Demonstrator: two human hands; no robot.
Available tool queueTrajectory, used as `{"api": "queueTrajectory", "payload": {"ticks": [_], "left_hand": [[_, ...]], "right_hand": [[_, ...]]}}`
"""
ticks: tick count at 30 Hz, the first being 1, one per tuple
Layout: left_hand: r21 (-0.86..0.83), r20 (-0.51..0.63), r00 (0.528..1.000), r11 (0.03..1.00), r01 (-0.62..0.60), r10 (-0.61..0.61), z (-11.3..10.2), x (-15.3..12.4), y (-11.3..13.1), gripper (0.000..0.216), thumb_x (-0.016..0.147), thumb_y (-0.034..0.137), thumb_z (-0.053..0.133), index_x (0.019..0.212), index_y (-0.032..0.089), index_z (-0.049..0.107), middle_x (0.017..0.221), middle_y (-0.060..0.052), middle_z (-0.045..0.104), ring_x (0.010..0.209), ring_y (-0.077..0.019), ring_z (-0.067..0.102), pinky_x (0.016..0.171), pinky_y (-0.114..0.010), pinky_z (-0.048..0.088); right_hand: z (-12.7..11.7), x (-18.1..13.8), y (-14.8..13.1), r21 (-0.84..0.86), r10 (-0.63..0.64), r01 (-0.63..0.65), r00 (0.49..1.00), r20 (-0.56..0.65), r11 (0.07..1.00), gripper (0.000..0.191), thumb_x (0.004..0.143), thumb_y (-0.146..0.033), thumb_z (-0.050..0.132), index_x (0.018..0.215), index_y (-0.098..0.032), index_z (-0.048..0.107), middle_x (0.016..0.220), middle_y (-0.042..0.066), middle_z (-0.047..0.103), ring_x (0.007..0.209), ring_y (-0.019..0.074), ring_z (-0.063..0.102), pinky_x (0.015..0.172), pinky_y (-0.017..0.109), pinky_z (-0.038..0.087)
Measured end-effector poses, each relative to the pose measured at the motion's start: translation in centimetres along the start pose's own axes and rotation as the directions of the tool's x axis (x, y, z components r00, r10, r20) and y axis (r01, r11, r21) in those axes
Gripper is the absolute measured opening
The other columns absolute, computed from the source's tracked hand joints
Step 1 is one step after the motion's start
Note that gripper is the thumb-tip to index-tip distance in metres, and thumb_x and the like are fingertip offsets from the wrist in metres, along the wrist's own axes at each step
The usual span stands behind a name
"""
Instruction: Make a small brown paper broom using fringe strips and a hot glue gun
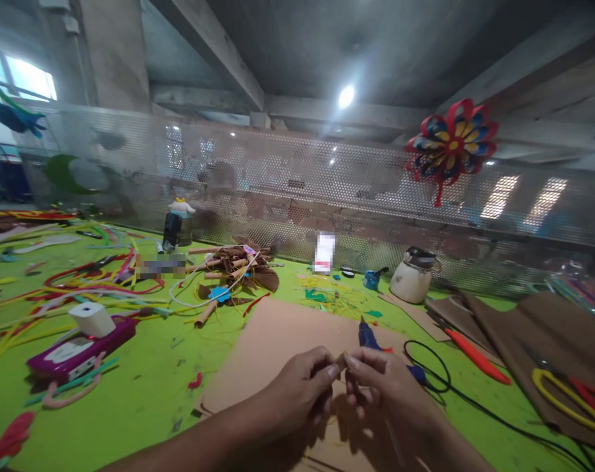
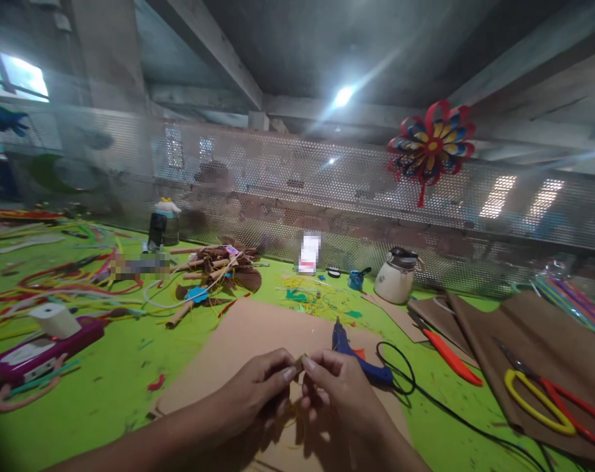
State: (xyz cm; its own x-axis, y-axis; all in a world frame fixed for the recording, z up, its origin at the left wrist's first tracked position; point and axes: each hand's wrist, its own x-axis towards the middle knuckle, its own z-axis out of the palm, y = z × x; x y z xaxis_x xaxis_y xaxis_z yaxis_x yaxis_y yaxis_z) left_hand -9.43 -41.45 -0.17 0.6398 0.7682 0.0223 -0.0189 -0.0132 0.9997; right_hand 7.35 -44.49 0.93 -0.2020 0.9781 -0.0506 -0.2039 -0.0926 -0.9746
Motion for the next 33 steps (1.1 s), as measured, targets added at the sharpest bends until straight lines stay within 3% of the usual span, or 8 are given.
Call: {"api": "queueTrajectory", "payload": {"ticks": [3,7,11,15,18,28,33], "left_hand": [[-0.040,-0.026,0.999,0.998,-0.043,0.042,0.0,0.1,0.1,0.029,0.084,0.046,0.053,0.079,0.017,0.049,0.060,0.004,0.047,0.049,-0.0068,0.040,0.047,-0.020,0.031],[-0.036,-0.045,0.999,0.999,-0.023,0.022,-0.3,0.3,-0.2,0.030,0.084,0.047,0.053,0.077,0.018,0.048,0.057,0.003,0.046,0.047,-0.0079,0.040,0.046,-0.021,0.030],[-0.055,-0.062,0.998,0.998,-0.023,0.020,-0.2,0.1,-0.5,0.027,0.086,0.044,0.051,0.079,0.018,0.048,0.057,0.004,0.046,0.046,-0.0073,0.040,0.044,-0.020,0.030],[-0.089,0.018,0.999,0.996,0.029,-0.027,0.0,-0.1,-0.9,0.027,0.088,0.047,0.048,0.086,0.020,0.047,0.059,0.004,0.048,0.041,-0.0076,0.041,0.041,-0.021,0.036],[-0.076,0.048,0.998,0.996,0.034,-0.030,-0.1,0.1,-1.3,0.029,0.088,0.050,0.045,0.091,0.020,0.046,0.056,0.005,0.046,0.038,-0.0081,0.041,0.039,-0.021,0.037],[-0.163,0.104,0.995,0.987,0.015,0.002,0.2,-0.6,-0.5,0.031,0.089,0.050,0.045,0.084,0.019,0.046,0.052,0.006,0.048,0.033,-0.0075,0.043,0.035,-0.020,0.039],[-0.194,0.156,0.988,0.980,0.051,-0.021,-0.2,-0.7,0.4,0.032,0.087,0.049,0.049,0.078,0.018,0.048,0.049,0.006,0.048,0.031,-0.0076,0.043,0.034,-0.020,0.039]], "right_hand": [[0.2,0.0,-0.1,0.088,0.004,-0.006,1.000,0.016,0.996,0.029,0.076,-0.039,0.072,0.085,-0.012,0.065,0.064,0.000,0.057,0.055,0.0092,0.058,0.050,0.020,0.046],[0.6,-0.1,-0.3,0.114,-0.064,0.074,0.994,-0.088,0.991,0.029,0.076,-0.040,0.071,0.086,-0.014,0.064,0.066,0.000,0.057,0.057,0.0109,0.057,0.050,0.021,0.046],[1.3,0.1,0.1,-0.165,-0.137,0.105,0.972,-0.192,0.981,0.036,0.072,-0.048,0.070,0.082,-0.014,0.061,0.068,0.002,0.058,0.062,0.0135,0.057,0.050,0.022,0.044],[1.8,0.5,1.0,-0.488,-0.281,0.150,0.937,-0.208,0.860,0.036,0.074,-0.051,0.064,0.072,-0.016,0.056,0.063,0.001,0.056,0.059,0.0153,0.053,0.052,0.027,0.042],[1.8,0.7,1.5,-0.582,-0.382,0.194,0.898,-0.219,0.790,0.035,0.078,-0.049,0.058,0.063,-0.018,0.051,0.057,-0.001,0.050,0.056,0.0135,0.047,0.053,0.027,0.038],[2.0,0.4,1.1,-0.478,-0.352,0.217,0.911,-0.214,0.851,0.045,0.077,-0.062,0.052,0.059,-0.021,0.044,0.046,-0.007,0.037,0.043,0.0099,0.034,0.042,0.025,0.026],[1.3,0.8,1.1,-0.361,-0.379,0.264,0.876,-0.299,0.895,0.047,0.073,-0.063,0.056,0.057,-0.021,0.044,0.051,-0.005,0.042,0.045,0.0098,0.038,0.042,0.024,0.032]]}}
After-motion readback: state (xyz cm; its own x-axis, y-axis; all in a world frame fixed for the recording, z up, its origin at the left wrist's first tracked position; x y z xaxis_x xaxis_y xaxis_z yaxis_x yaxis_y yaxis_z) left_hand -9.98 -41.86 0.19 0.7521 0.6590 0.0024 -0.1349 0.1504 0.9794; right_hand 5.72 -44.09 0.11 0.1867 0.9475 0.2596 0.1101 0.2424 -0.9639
